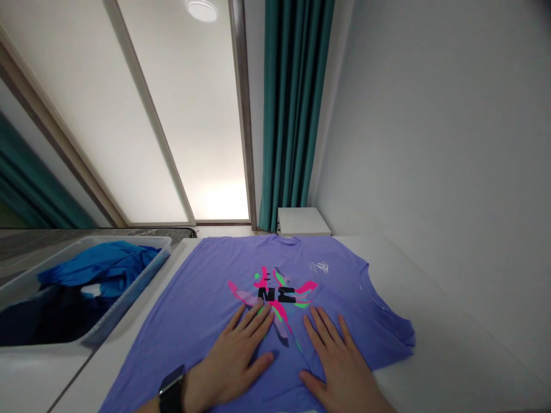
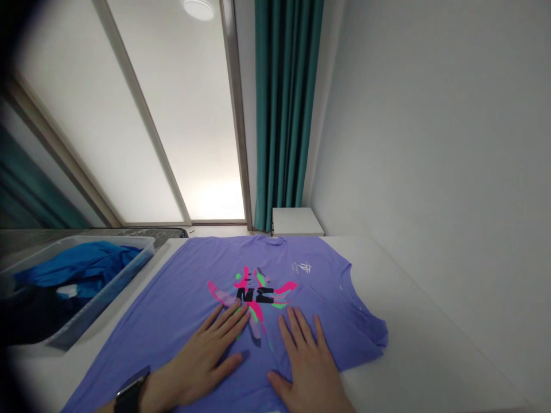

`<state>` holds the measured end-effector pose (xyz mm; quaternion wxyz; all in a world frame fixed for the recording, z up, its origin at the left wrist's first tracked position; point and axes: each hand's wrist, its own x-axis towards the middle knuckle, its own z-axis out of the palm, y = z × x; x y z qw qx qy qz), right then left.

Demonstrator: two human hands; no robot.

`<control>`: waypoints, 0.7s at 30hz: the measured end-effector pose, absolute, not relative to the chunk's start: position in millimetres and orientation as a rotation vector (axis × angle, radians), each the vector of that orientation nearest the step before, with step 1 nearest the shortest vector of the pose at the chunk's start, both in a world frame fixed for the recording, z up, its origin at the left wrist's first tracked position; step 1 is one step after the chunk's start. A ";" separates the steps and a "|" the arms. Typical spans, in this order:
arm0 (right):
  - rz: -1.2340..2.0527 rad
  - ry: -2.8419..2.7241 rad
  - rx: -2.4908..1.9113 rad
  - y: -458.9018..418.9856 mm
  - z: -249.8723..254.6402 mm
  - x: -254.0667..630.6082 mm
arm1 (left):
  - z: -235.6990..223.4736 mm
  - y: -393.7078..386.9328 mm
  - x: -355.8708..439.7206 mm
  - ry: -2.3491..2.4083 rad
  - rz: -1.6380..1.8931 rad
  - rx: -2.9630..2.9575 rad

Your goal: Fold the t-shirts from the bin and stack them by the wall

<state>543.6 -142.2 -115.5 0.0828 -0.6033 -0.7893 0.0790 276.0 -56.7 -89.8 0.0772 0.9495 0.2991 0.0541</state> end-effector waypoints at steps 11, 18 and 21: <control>0.261 -2.440 -1.763 -137.5 -110.6 561.1 | -105.7 42.0 187.0 1.667 0.056 2.668; 0.089 -2.281 -1.882 -102.5 -99.8 547.0 | -89.7 43.0 230.2 1.492 0.215 2.786; 0.101 -2.315 -1.890 -98.0 -111.0 543.2 | -80.7 28.6 260.1 1.338 0.252 2.819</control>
